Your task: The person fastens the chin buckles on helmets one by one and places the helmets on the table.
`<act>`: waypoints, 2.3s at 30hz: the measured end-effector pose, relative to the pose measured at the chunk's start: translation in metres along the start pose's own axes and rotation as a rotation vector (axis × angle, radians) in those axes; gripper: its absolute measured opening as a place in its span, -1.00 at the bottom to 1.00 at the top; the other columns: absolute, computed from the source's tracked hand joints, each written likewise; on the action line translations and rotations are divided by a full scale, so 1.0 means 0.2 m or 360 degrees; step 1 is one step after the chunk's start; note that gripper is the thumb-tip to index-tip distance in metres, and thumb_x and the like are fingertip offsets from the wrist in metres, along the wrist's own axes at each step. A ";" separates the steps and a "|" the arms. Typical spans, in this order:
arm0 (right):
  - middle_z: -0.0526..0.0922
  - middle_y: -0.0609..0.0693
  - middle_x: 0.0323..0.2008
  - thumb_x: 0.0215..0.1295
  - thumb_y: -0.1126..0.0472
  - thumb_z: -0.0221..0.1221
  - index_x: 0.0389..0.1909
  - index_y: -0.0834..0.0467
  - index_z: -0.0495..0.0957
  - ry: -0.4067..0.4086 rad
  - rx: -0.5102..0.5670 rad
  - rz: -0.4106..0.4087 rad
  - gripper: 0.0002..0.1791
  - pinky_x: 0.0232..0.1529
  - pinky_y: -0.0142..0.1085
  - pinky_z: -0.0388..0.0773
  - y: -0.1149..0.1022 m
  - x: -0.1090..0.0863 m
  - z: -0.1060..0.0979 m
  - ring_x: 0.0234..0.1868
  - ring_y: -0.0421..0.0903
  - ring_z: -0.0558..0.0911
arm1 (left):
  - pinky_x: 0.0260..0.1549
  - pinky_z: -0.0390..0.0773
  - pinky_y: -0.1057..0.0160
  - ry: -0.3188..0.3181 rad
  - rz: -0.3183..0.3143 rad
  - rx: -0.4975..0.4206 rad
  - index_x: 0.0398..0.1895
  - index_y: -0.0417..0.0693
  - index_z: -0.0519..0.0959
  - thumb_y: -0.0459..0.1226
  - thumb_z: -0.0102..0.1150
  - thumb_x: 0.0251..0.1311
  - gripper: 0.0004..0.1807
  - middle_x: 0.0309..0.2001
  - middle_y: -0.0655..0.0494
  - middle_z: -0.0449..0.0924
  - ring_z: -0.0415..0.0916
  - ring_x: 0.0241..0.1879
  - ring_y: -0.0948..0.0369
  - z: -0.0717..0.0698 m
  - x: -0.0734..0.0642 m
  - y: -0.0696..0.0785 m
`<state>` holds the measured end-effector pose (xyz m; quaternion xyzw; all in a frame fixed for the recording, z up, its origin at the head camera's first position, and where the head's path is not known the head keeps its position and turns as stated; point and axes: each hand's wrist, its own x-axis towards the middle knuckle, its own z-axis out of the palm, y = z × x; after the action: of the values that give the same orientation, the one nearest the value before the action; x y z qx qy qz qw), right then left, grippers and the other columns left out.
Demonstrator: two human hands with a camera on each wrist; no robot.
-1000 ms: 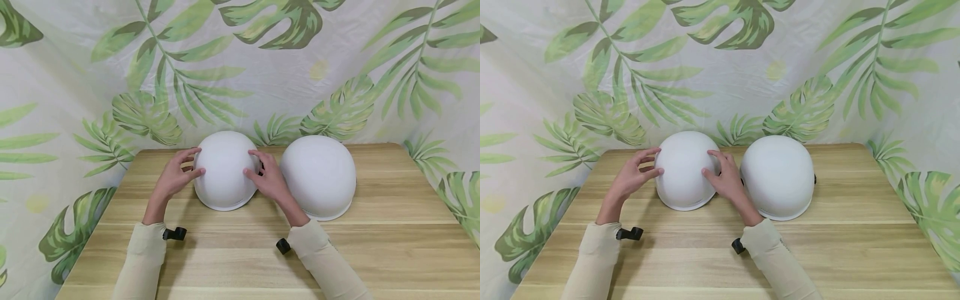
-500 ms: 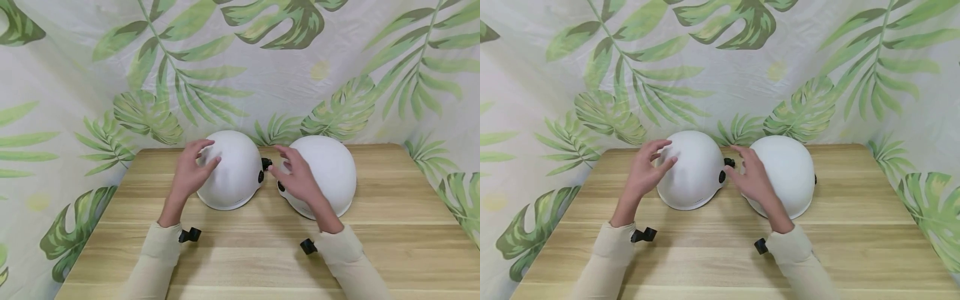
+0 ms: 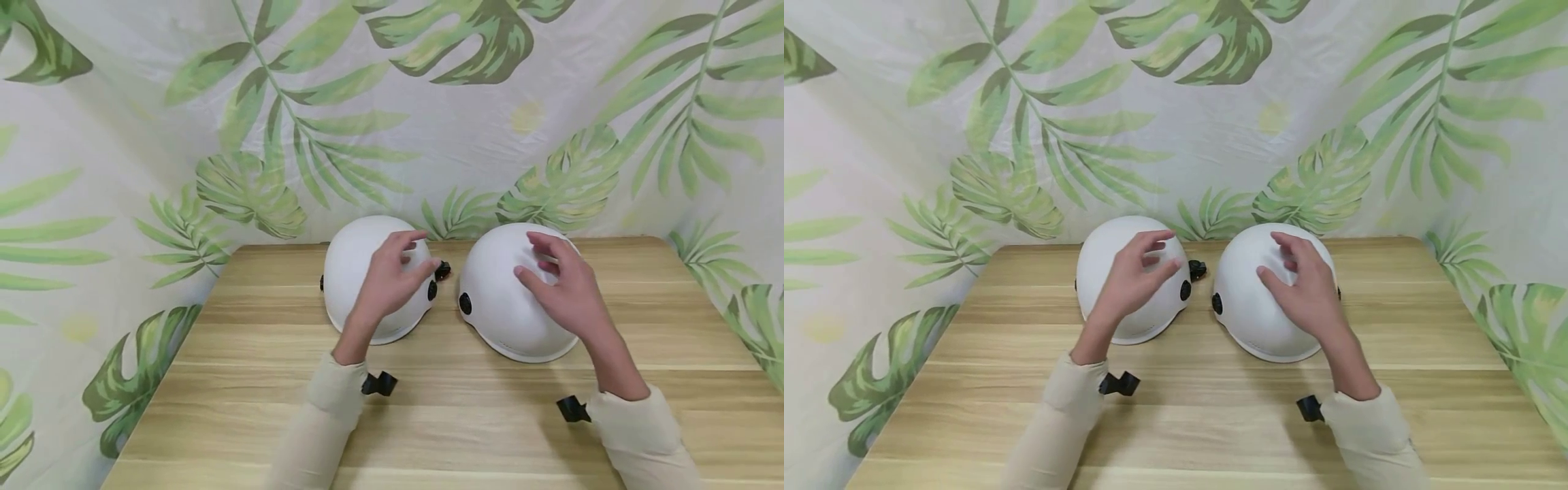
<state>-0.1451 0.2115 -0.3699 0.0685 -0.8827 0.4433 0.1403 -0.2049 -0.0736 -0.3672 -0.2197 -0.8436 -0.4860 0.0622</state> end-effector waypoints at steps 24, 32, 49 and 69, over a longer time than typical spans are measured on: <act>0.03 0.49 0.55 0.57 -0.03 0.20 0.70 0.29 -0.11 -0.0323 -0.0013 0.0259 -0.03 0.08 0.36 0.63 0.39 -0.01 -0.19 0.43 0.58 0.28 | 0.38 0.58 -0.04 -0.0233 -0.0280 -0.0383 0.60 0.01 0.35 -0.25 0.44 0.30 -0.19 0.60 -0.05 0.34 0.39 0.54 -0.13 0.43 0.13 0.04; -0.07 0.47 0.63 0.60 -0.04 0.17 0.73 0.18 -0.29 -0.0498 0.0048 0.0359 0.02 0.29 0.47 0.44 0.46 0.01 -0.23 0.54 0.58 0.13 | 0.37 0.57 -0.15 -0.0319 -0.0270 -0.0374 0.63 0.03 0.30 -0.23 0.46 0.29 -0.14 0.64 0.00 0.27 0.34 0.55 -0.17 0.41 0.13 -0.06; -0.07 0.48 0.64 0.61 -0.09 0.15 0.74 0.14 -0.35 -0.0570 0.0036 0.0431 0.05 0.36 0.51 0.35 0.49 0.01 -0.27 0.57 0.58 0.11 | 0.37 0.57 -0.13 -0.0430 -0.0243 -0.0148 0.64 0.04 0.30 -0.06 0.50 0.26 -0.09 0.61 -0.02 0.30 0.40 0.51 -0.21 0.42 0.11 -0.14; 0.19 0.45 0.59 0.50 -0.19 0.25 0.75 0.08 -0.09 -0.0374 -0.0037 0.0473 0.04 0.33 0.43 0.46 0.48 0.02 -0.24 0.53 0.51 0.29 | 0.26 0.67 -0.06 -0.0292 -0.0133 -0.0068 0.64 -0.06 0.30 -0.14 0.45 0.34 -0.15 0.58 -0.15 0.34 0.46 0.47 -0.15 0.47 0.08 -0.15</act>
<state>-0.1623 0.3073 -0.4141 -0.0131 -0.8985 0.4377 -0.0299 -0.2222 -0.0025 -0.4342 -0.2291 -0.8437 -0.4838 -0.0402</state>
